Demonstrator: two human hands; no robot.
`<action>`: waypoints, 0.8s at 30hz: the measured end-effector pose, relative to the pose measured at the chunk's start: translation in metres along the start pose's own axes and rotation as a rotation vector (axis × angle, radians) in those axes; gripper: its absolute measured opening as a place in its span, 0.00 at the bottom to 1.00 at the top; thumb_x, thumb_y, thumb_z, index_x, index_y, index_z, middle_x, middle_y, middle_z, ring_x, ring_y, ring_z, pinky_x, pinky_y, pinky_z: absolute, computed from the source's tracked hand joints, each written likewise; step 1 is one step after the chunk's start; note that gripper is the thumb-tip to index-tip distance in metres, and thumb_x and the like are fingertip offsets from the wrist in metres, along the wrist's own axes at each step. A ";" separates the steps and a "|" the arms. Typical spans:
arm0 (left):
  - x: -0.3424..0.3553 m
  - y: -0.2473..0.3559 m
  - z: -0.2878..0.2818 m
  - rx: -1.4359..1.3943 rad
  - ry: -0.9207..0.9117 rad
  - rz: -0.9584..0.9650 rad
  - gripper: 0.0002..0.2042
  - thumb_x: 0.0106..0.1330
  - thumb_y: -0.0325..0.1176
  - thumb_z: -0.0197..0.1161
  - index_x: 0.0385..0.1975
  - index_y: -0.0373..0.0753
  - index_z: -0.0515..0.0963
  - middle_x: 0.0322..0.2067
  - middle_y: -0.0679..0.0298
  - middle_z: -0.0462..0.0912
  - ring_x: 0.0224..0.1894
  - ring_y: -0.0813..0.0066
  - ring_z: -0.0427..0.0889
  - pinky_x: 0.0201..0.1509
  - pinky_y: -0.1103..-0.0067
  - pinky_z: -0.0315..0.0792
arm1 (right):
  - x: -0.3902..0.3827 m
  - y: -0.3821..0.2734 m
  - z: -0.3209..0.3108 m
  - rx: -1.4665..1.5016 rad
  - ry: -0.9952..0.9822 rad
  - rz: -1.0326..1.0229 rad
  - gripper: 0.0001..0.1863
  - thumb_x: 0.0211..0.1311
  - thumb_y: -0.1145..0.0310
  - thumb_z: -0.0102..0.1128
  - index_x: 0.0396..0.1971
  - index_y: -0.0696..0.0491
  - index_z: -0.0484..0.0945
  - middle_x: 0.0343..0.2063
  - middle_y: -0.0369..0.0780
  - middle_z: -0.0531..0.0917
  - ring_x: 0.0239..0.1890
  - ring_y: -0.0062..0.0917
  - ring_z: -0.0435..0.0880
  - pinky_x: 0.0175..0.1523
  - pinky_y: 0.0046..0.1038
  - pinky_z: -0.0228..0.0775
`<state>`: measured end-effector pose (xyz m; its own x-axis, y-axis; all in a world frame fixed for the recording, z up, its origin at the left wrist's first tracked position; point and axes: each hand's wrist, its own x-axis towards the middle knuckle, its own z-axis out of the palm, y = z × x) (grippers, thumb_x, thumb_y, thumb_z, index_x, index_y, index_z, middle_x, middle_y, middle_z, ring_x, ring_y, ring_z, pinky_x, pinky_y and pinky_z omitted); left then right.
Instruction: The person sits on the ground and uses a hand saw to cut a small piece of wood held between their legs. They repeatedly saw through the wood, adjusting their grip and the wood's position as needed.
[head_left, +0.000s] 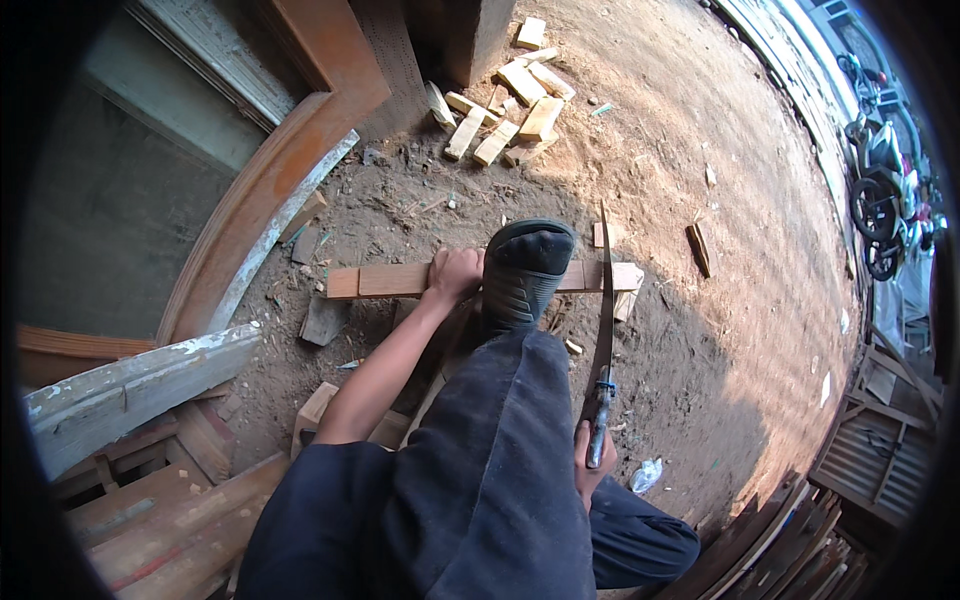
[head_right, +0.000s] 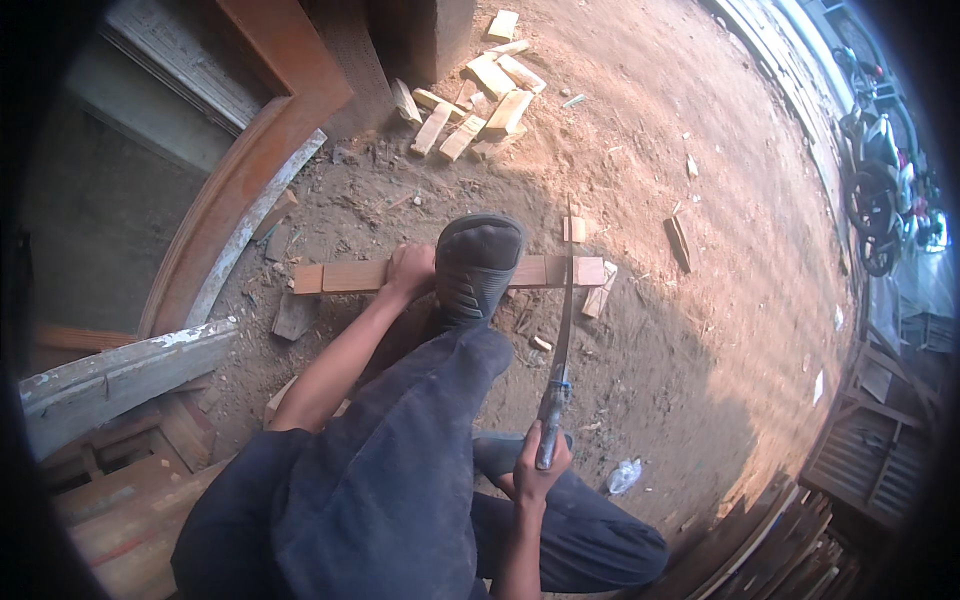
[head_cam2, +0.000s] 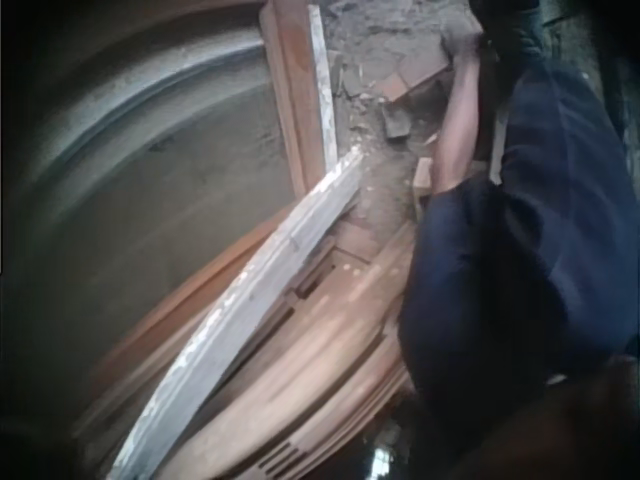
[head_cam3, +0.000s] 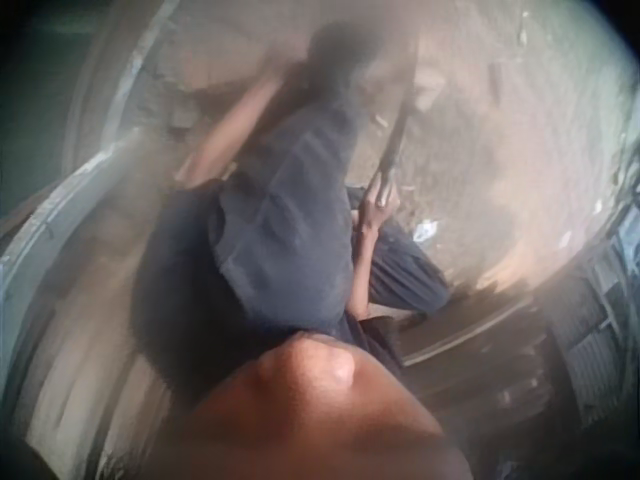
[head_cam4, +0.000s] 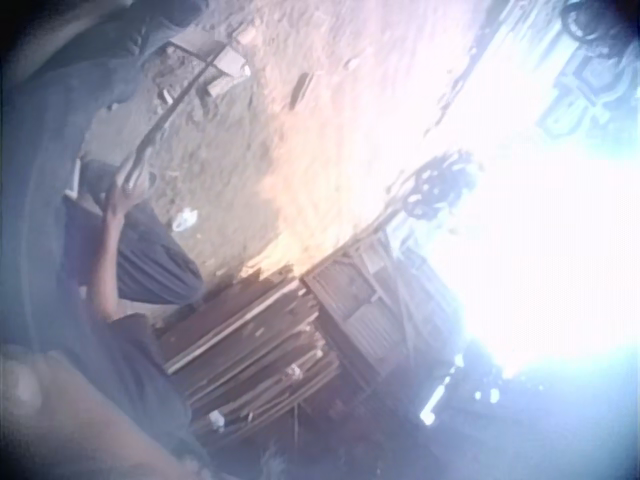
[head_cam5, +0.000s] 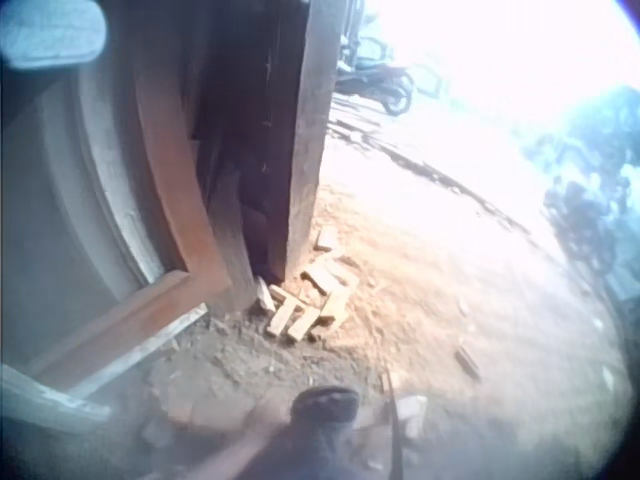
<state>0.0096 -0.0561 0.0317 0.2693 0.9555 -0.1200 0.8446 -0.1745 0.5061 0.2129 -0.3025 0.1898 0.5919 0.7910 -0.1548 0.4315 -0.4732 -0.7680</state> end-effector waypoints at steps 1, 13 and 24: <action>-0.005 -0.001 0.001 -0.021 0.024 -0.046 0.18 0.64 0.41 0.45 0.21 0.39 0.80 0.23 0.47 0.81 0.29 0.50 0.82 0.36 0.56 0.70 | 0.003 -0.002 -0.001 0.009 -0.008 0.010 0.11 0.60 0.72 0.55 0.20 0.60 0.71 0.13 0.36 0.71 0.18 0.16 0.69 0.23 0.25 0.60; -0.003 0.008 0.007 0.182 -0.085 -0.127 0.20 0.64 0.44 0.46 0.25 0.39 0.82 0.29 0.49 0.83 0.34 0.50 0.84 0.40 0.63 0.77 | -0.001 0.006 -0.002 0.030 -0.021 -0.007 0.10 0.57 0.71 0.57 0.19 0.59 0.72 0.10 0.37 0.70 0.14 0.16 0.67 0.21 0.25 0.58; 0.003 -0.068 0.002 0.312 -0.265 0.009 0.24 0.65 0.48 0.44 0.30 0.33 0.82 0.34 0.38 0.79 0.42 0.43 0.80 0.49 0.57 0.71 | -0.005 -0.002 0.013 0.146 0.005 -0.024 0.12 0.56 0.69 0.57 0.18 0.60 0.72 0.12 0.43 0.72 0.15 0.24 0.71 0.24 0.31 0.62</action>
<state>-0.0463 -0.0416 -0.0049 0.3530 0.8665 -0.3531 0.9305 -0.2854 0.2297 0.2003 -0.3001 0.1841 0.5859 0.7994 -0.1328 0.3425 -0.3928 -0.8535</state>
